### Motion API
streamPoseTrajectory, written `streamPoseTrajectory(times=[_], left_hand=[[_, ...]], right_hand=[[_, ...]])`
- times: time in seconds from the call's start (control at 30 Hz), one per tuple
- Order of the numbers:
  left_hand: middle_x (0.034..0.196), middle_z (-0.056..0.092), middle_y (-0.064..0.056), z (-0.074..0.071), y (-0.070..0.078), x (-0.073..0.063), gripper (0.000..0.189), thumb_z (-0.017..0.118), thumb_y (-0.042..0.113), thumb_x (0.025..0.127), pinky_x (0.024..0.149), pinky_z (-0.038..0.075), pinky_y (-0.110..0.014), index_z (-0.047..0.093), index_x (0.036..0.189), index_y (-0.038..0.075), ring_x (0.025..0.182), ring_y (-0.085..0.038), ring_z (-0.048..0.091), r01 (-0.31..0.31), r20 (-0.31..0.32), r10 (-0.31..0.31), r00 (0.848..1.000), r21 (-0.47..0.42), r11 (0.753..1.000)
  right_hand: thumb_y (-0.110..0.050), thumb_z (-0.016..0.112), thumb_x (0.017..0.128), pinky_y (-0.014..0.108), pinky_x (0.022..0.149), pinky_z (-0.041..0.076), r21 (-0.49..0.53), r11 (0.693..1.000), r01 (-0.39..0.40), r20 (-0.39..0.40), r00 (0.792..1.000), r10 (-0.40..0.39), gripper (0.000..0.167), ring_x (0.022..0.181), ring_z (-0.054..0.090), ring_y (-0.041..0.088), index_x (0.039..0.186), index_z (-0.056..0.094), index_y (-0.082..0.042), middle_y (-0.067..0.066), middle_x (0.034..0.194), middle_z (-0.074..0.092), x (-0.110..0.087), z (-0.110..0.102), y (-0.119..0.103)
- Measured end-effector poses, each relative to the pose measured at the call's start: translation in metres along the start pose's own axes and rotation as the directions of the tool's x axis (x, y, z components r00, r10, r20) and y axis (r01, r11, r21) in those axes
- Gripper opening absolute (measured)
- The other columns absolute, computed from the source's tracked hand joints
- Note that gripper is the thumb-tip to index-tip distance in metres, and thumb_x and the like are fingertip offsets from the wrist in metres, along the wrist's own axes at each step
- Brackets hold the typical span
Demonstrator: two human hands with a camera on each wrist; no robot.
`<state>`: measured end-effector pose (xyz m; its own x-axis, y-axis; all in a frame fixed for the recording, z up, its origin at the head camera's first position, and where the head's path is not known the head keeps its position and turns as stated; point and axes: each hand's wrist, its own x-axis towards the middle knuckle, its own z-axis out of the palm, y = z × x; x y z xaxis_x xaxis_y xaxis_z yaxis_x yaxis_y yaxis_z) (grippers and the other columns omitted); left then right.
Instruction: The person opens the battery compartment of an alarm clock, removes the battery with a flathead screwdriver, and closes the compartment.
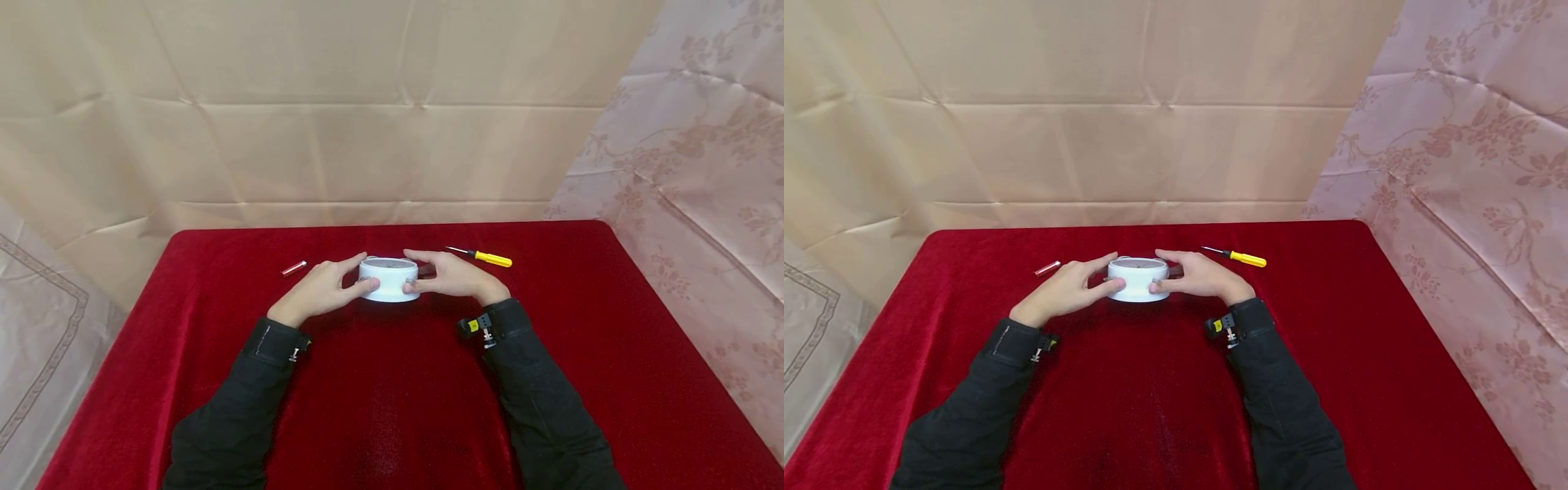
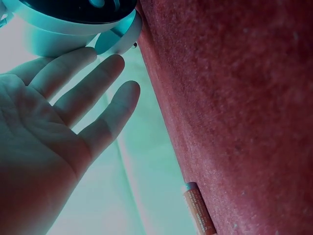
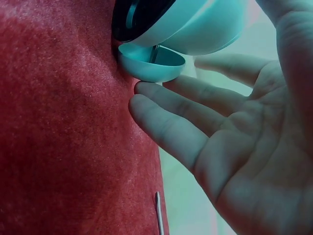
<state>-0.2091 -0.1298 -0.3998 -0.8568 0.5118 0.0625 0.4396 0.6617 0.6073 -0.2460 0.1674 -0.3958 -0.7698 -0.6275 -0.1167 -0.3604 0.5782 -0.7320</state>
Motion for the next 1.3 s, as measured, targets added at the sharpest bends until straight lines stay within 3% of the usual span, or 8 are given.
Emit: streamPoseTrajectory(times=[0.1, 0.2, 0.3, 0.37, 0.53, 0.83, 1.3], left_hand=[[0.071, 0.063, 0.000, 0.0004, -0.0009, 0.0003, 0.083, 0.060, 0.062, 0.093, 0.063, 0.049, -0.035, 0.043, 0.155, 0.009, 0.054, -0.019, 0.044, 0.003, -0.004, -0.003, 1.000, 0.000, 1.000], [0.104, 0.071, -0.003, 0.0005, -0.0011, 0.0007, 0.084, 0.062, 0.062, 0.092, 0.071, 0.052, -0.035, 0.042, 0.155, 0.011, 0.074, -0.019, 0.057, -0.001, -0.011, 0.001, 1.000, -0.008, 1.000], [0.137, 0.061, -0.006, 0.0004, -0.0013, 0.0011, 0.085, 0.064, 0.060, 0.091, 0.085, 0.054, -0.039, 0.043, 0.155, 0.009, 0.104, -0.022, 0.061, -0.013, -0.015, 0.013, 1.000, -0.015, 1.000], [0.147, 0.054, -0.008, 0.0002, -0.0011, 0.0015, 0.086, 0.065, 0.060, 0.090, 0.096, 0.052, -0.043, 0.043, 0.154, 0.008, 0.119, -0.025, 0.058, -0.022, -0.016, 0.022, 1.000, -0.012, 1.000], [0.153, 0.046, -0.011, 0.0009, -0.0010, 0.0015, 0.089, 0.065, 0.061, 0.089, 0.108, 0.043, -0.050, 0.042, 0.154, 0.006, 0.136, -0.027, 0.047, -0.009, 0.000, 0.009, 1.000, 0.007, 1.000], [0.152, 0.046, -0.009, 0.0011, -0.0014, 0.0006, 0.095, 0.068, 0.066, 0.084, 0.107, 0.044, -0.050, 0.040, 0.156, 0.010, 0.132, -0.026, 0.047, 0.015, 0.060, -0.015, 0.998, 0.010, 1.000], [0.159, 0.038, -0.005, -0.0018, -0.0069, -0.0004, 0.099, 0.072, 0.059, 0.084, 0.111, 0.040, -0.049, 0.030, 0.161, 0.014, 0.137, -0.023, 0.042, 0.015, 0.167, -0.002, 0.986, -0.075, 0.997]], right_hand=[[-0.047, 0.079, 0.084, 0.044, 0.095, 0.052, -0.006, 1.000, -0.010, 0.005, 1.000, 0.010, 0.092, 0.118, 0.053, 0.027, 0.157, 0.037, -0.010, 0.008, 0.145, 0.052, -0.0001, 0.0002, 0.0002], [-0.048, 0.078, 0.084, 0.043, 0.095, 0.051, -0.013, 1.000, -0.024, 0.022, 0.999, 0.024, 0.094, 0.118, 0.051, 0.027, 0.159, 0.035, -0.010, 0.008, 0.147, 0.050, 0.0003, 0.0005, 0.0010], [-0.048, 0.077, 0.085, 0.043, 0.095, 0.050, -0.020, 0.999, -0.039, 0.044, 0.998, 0.040, 0.095, 0.119, 0.049, 0.027, 0.160, 0.032, -0.011, 0.008, 0.149, 0.048, 0.0011, 0.0006, 0.0024], [-0.048, 0.077, 0.085, 0.043, 0.096, 0.050, -0.022, 0.999, -0.045, 0.054, 0.997, 0.046, 0.096, 0.120, 0.049, 0.027, 0.160, 0.031, -0.011, 0.008, 0.149, 0.047, 0.0013, 0.0007, 0.0034], [-0.047, 0.079, 0.084, 0.042, 0.098, 0.050, -0.003, 0.999, -0.044, 0.066, 0.997, 0.044, 0.099, 0.122, 0.051, 0.025, 0.160, 0.029, -0.011, 0.007, 0.150, 0.046, 0.0011, 0.0005, 0.0046], [-0.043, 0.084, 0.081, 0.039, 0.100, 0.051, 0.069, 0.997, -0.030, 0.096, 0.995, 0.023, 0.106, 0.125, 0.056, 0.023, 0.161, 0.024, -0.008, 0.006, 0.151, 0.045, 0.0021, 0.0015, 0.0048], [-0.042, 0.084, 0.080, 0.044, 0.105, 0.047, 0.039, 0.999, 0.010, 0.112, 0.994, -0.014, 0.107, 0.127, 0.051, 0.026, 0.161, 0.024, -0.006, 0.008, 0.153, 0.042, 0.0016, 0.0039, 0.0036]])
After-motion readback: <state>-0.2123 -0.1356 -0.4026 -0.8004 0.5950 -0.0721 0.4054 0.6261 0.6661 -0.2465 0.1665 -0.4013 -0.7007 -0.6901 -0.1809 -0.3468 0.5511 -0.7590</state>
